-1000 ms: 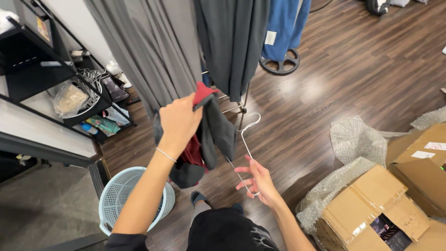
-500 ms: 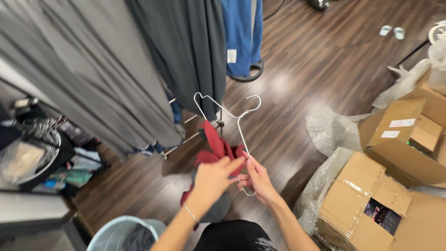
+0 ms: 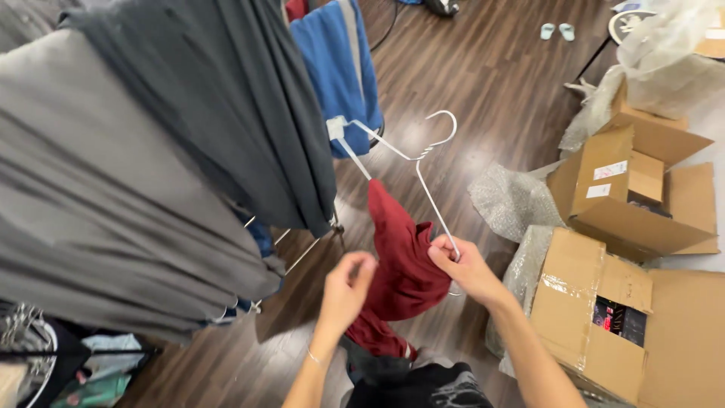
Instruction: Hanging clothes from a laundry basket onto a drying rack using hangers.
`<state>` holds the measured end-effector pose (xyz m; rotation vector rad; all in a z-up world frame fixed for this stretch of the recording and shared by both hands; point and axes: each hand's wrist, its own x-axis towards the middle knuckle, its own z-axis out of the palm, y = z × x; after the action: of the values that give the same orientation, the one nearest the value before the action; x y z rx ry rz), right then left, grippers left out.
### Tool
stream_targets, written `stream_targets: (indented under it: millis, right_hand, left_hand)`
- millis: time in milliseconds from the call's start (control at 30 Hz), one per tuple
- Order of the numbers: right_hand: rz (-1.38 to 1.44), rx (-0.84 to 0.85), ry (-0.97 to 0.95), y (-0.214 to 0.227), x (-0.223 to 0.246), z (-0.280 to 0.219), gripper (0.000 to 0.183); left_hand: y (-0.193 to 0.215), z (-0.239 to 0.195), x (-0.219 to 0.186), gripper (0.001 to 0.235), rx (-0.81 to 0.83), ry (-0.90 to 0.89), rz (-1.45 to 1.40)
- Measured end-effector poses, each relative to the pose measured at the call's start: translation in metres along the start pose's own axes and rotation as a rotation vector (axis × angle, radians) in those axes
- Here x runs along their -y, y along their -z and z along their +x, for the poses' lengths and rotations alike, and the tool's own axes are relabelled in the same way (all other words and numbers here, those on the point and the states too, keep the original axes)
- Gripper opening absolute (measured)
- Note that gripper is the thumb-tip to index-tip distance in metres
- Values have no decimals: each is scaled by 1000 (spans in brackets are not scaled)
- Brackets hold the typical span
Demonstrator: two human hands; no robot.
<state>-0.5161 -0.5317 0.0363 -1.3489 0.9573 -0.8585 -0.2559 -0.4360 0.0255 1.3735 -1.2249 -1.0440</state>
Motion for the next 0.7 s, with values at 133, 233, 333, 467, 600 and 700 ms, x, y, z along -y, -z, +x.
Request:
stream_targets:
  millis: [133, 233, 333, 467, 600, 700]
  right_hand:
    - [-50, 148, -13, 44, 31, 6, 15]
    - [-107, 222, 11, 81, 44, 25, 16]
    - [-216, 197, 65, 115, 63, 49, 18]
    - [-516, 41, 179, 154, 93, 65, 26]
    - [-576, -46, 97, 204, 91, 94, 31]
    - [-303, -61, -78, 222, 99, 110, 32]
  left_hand:
    - [2, 75, -24, 46, -210, -160, -3]
    - [-11, 126, 0, 44, -110, -247, -21]
    - [-25, 165, -5, 37, 14, -226, 25]
    - [-45, 183, -57, 27, -58, -115, 18]
    - [-54, 219, -86, 20, -101, -139, -169]
    - [-55, 242, -102, 20, -140, -35, -305]
